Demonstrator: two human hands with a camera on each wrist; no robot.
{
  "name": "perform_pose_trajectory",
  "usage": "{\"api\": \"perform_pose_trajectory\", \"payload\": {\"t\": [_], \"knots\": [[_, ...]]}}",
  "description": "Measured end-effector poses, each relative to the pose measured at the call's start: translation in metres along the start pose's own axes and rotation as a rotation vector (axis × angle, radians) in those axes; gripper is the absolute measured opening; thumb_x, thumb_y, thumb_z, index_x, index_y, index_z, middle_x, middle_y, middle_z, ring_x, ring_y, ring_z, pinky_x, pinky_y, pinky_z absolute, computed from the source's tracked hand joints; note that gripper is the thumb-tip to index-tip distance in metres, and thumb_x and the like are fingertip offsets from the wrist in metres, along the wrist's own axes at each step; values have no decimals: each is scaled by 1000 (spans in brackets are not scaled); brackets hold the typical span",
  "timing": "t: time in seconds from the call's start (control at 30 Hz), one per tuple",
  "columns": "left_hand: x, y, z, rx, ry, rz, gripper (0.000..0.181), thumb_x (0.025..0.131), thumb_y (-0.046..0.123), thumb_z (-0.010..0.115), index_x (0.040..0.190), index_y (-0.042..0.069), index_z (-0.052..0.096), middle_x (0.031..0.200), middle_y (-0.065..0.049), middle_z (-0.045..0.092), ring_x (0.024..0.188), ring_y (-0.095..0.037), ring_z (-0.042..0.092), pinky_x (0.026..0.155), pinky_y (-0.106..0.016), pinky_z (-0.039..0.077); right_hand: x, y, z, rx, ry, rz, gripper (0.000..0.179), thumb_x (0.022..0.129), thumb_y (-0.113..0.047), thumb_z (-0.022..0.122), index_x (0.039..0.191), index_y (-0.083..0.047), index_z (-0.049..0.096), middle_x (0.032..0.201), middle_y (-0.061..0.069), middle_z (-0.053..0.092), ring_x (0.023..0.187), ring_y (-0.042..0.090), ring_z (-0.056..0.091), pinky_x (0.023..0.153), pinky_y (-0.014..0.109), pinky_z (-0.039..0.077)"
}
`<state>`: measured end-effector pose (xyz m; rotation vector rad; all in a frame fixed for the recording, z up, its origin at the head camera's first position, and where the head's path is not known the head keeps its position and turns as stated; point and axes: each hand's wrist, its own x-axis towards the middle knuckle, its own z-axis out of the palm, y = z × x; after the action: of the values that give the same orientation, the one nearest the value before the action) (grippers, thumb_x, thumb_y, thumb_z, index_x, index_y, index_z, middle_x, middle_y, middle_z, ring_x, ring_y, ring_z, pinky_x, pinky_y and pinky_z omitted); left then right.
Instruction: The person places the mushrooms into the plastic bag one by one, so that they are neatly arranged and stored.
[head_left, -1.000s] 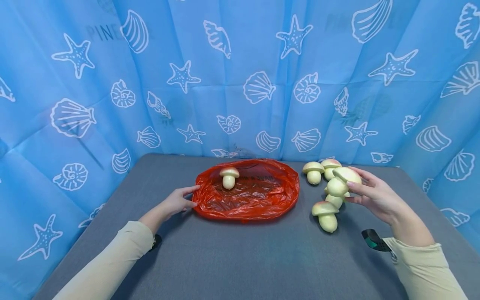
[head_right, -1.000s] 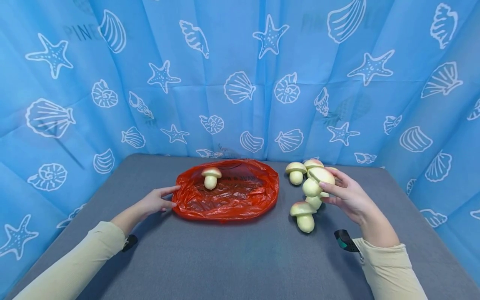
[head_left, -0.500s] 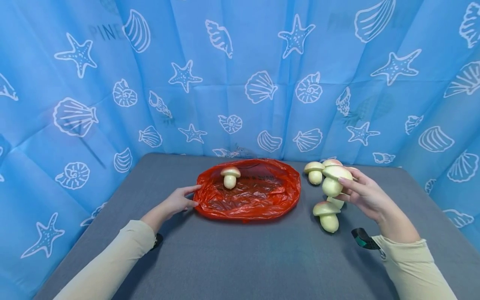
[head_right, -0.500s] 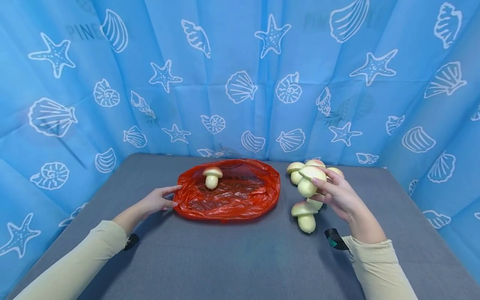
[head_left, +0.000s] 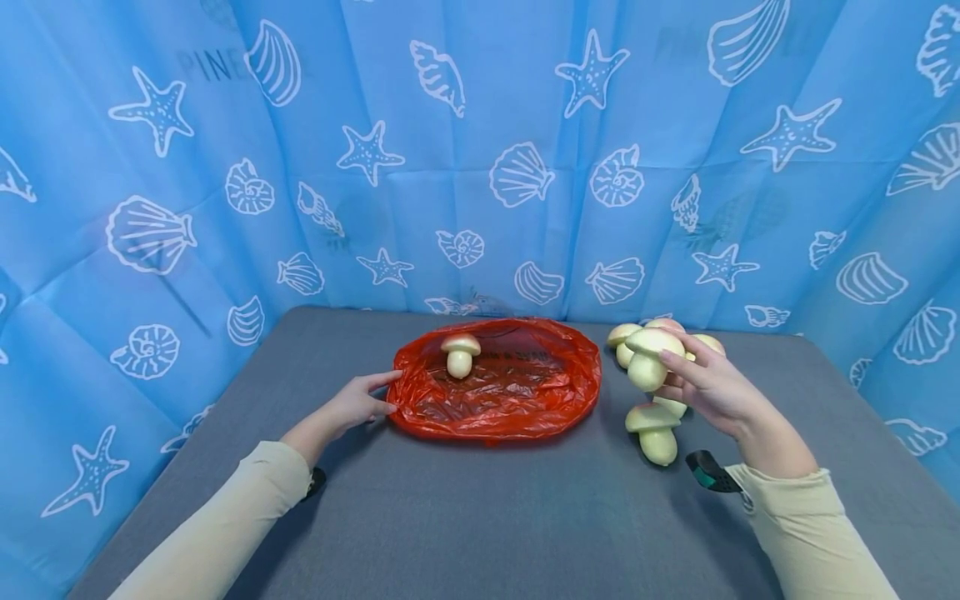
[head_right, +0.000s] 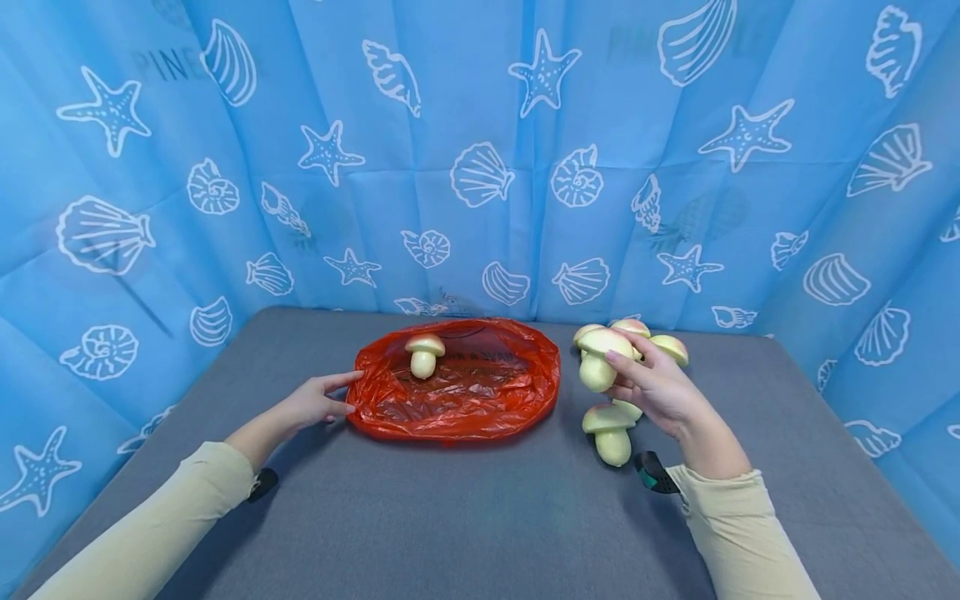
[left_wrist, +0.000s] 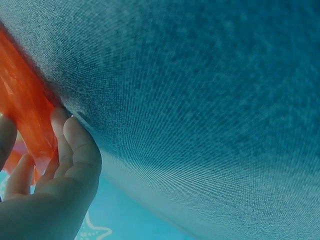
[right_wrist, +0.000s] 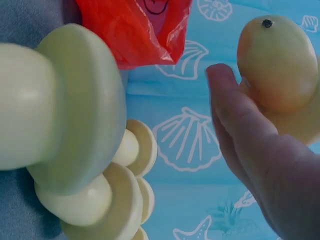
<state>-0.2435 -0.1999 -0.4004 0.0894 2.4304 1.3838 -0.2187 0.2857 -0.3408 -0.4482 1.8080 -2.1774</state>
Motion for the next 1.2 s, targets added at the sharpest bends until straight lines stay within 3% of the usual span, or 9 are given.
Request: {"api": "perform_pose_trajectory", "payload": {"t": [0.1,0.4,0.6,0.73,0.9,1.2], "knots": [[0,0,1,-2,3,-3,61,93,3,59,150,8,37,154,-27,23,119,-35,47,82,-39,47,1,-1,3,-16,35,38,40,104,-16,45,141,-20,35,117,-1,54,94,16,64,79,33,54],[0,1,1,-3,7,-7,62,93,3,59,150,8,36,155,-27,23,116,-33,48,78,-37,47,7,-3,12,-9,9,15,24,104,-13,44,127,-20,45,112,3,56,90,18,64,74,31,52],[0,1,1,0,13,-11,62,93,3,59,150,9,37,154,-27,23,114,-32,49,77,-36,47,12,-3,16,38,36,33,22,103,-14,47,124,-19,45,108,1,57,87,16,63,73,30,52],[0,1,2,1,14,-12,62,94,3,59,150,9,36,155,-26,23,120,-35,46,80,-39,47,17,-4,21,40,58,60,36,102,-14,49,136,-12,37,108,-1,59,86,14,64,73,29,52],[-1,1,1,-5,8,-11,61,94,3,59,150,8,36,155,-26,23,128,-39,40,86,-44,47,23,-7,27,-18,91,118,68,102,-18,50,153,-2,8,108,-4,57,86,12,62,75,28,52],[0,2,2,-4,16,-18,60,94,2,59,150,8,38,154,-27,24,111,-32,50,77,-36,47,31,-11,34,-46,60,135,68,103,-19,49,152,0,7,105,-4,61,89,13,64,78,31,52]]}}
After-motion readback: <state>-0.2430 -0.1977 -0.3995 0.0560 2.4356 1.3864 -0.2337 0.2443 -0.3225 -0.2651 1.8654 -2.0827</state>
